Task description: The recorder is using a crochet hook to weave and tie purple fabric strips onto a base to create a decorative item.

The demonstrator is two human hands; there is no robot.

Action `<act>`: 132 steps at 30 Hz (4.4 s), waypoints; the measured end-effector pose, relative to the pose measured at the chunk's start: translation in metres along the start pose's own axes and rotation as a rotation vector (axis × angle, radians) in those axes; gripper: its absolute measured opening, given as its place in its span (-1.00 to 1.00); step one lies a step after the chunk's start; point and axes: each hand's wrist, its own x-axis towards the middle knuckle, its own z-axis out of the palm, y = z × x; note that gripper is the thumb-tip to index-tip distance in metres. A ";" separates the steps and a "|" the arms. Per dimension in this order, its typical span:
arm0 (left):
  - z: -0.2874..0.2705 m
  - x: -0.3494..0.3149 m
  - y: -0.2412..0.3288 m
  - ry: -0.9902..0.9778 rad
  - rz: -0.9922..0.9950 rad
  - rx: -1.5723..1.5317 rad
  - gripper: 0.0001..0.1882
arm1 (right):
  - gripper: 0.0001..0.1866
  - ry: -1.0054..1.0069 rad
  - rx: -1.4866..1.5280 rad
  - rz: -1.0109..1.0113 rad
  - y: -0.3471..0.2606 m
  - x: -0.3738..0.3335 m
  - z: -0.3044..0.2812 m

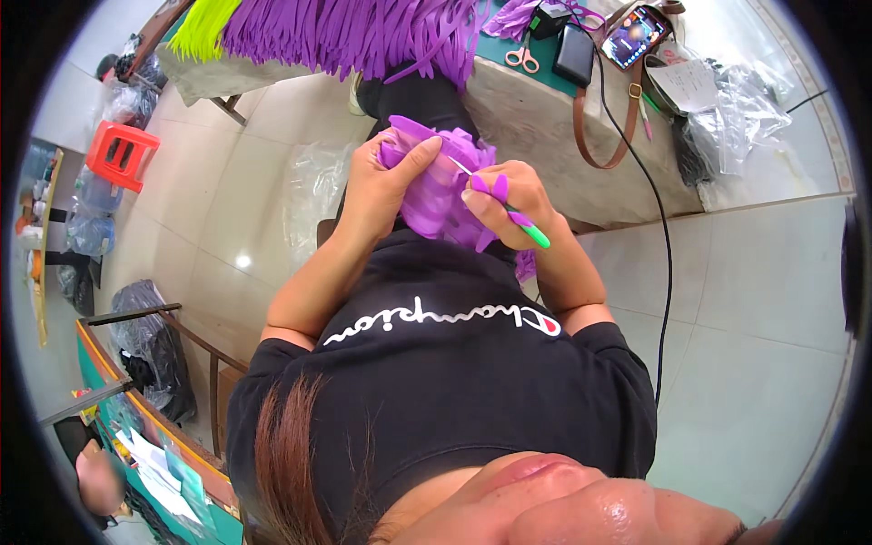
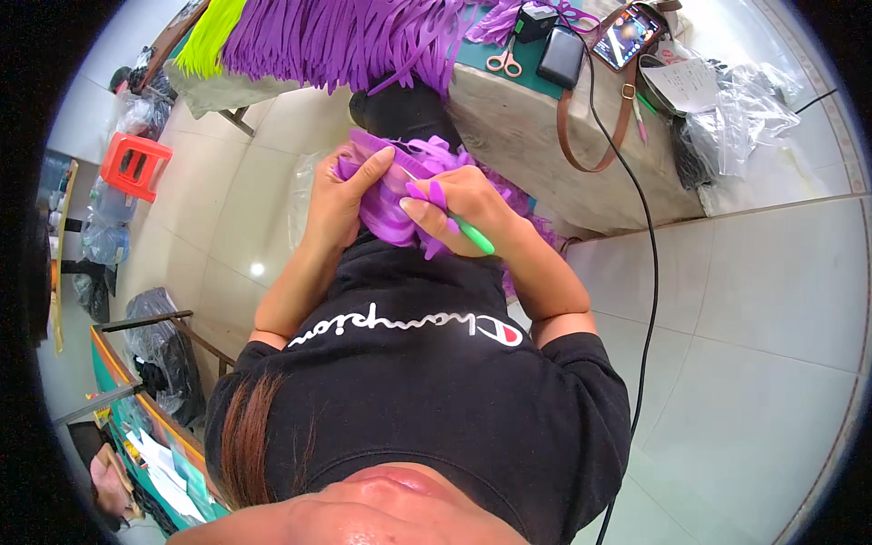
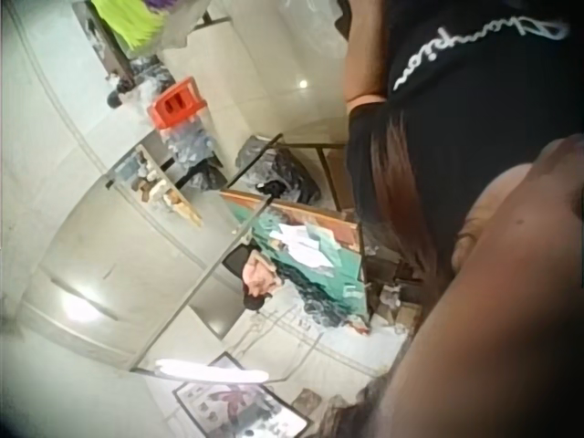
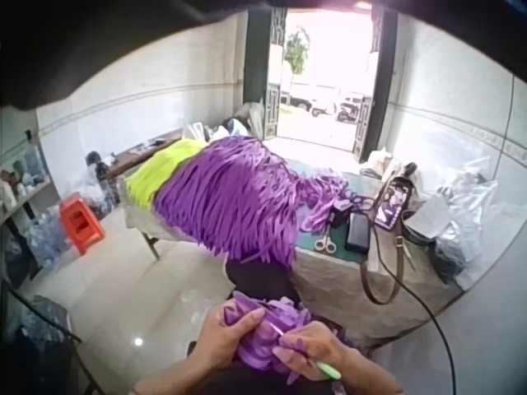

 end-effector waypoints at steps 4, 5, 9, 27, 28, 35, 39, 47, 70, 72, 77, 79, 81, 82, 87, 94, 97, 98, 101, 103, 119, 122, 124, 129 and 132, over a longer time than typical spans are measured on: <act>0.002 -0.003 0.004 -0.003 0.021 0.059 -0.86 | -0.79 -0.079 -0.085 -0.002 0.004 0.001 -0.002; 0.003 -0.004 0.005 -0.001 0.026 0.092 -0.86 | -0.79 -0.075 -0.079 -0.016 0.005 0.001 -0.001; 0.006 -0.007 0.011 0.013 0.084 0.227 -0.86 | -0.79 -0.043 -0.128 0.027 0.005 -0.001 0.004; 0.006 -0.008 0.006 0.037 0.208 0.452 -0.88 | -0.77 -0.082 -0.279 0.224 -0.008 -0.002 0.008; 0.006 -0.008 0.004 0.037 0.208 0.452 -0.88 | -0.74 -0.068 -0.250 0.353 -0.009 -0.003 0.009; -0.003 0.001 0.005 0.030 0.096 0.210 -0.86 | -0.57 0.027 1.198 0.619 0.026 -0.021 -0.039; 0.000 0.000 0.001 -0.052 -0.010 0.117 -0.83 | -0.54 0.448 0.858 0.678 0.030 -0.001 -0.027; 0.010 -0.005 -0.004 -0.092 0.433 0.606 -0.69 | -0.64 0.560 -0.133 0.556 0.027 0.015 0.021; -0.134 0.047 0.023 0.043 -0.023 -0.055 -0.27 | -0.65 0.769 0.888 0.097 -0.011 -0.028 -0.153; -0.101 0.046 0.019 -0.103 -0.189 -0.204 -0.25 | -0.61 0.779 0.862 0.194 -0.008 -0.010 -0.119; -0.036 0.021 0.011 -0.237 -0.218 -0.228 -0.09 | -0.54 0.369 0.931 0.330 0.008 0.003 -0.042; -0.020 0.015 0.012 -0.244 -0.212 -0.251 -0.07 | -0.54 0.274 1.002 0.367 0.007 0.001 -0.019; -0.009 0.012 0.014 -0.250 -0.207 -0.271 -0.05 | -0.57 0.170 1.042 0.391 0.009 -0.004 -0.005; -0.005 0.010 0.015 -0.253 -0.181 -0.261 -0.04 | -0.57 0.172 1.042 0.391 0.010 -0.006 -0.004; -0.001 0.008 0.018 -0.241 -0.129 -0.221 -0.02 | -0.58 0.159 1.040 0.442 0.012 -0.008 -0.004; -0.001 0.005 0.017 -0.216 0.010 -0.065 -0.05 | -0.59 0.203 1.073 0.535 0.005 -0.005 -0.006; -0.002 0.005 0.017 -0.200 0.063 0.019 -0.07 | -0.59 0.176 1.080 0.595 0.002 -0.003 -0.008; -0.002 0.005 0.017 -0.201 0.075 0.046 -0.07 | -0.59 0.191 1.075 0.611 0.002 -0.003 -0.008; 0.000 0.004 0.020 -0.194 0.110 0.086 -0.07 | -0.58 0.221 0.885 0.675 -0.001 -0.003 -0.006; 0.000 0.002 0.021 -0.198 0.108 0.126 -0.06 | -0.57 0.236 0.699 0.721 -0.003 -0.005 -0.003; -0.008 -0.001 0.023 -0.334 -0.315 -0.263 -0.84 | -0.60 -0.078 0.948 0.519 0.044 -0.013 -0.081; -0.002 0.007 0.010 -0.123 -0.076 -0.172 -0.87 | -0.61 0.053 0.564 0.493 -0.001 -0.007 -0.036; 0.003 0.005 0.011 -0.084 -0.046 -0.128 -0.89 | -0.63 0.054 -0.048 0.302 -0.017 0.000 -0.014; 0.010 0.002 0.011 -0.044 0.051 -0.003 -0.91 | -0.67 -0.007 -0.082 0.060 -0.008 0.001 -0.004; 0.011 0.001 0.012 -0.051 0.076 0.023 -0.90 | -0.73 -0.049 -0.074 0.139 -0.004 -0.002 -0.003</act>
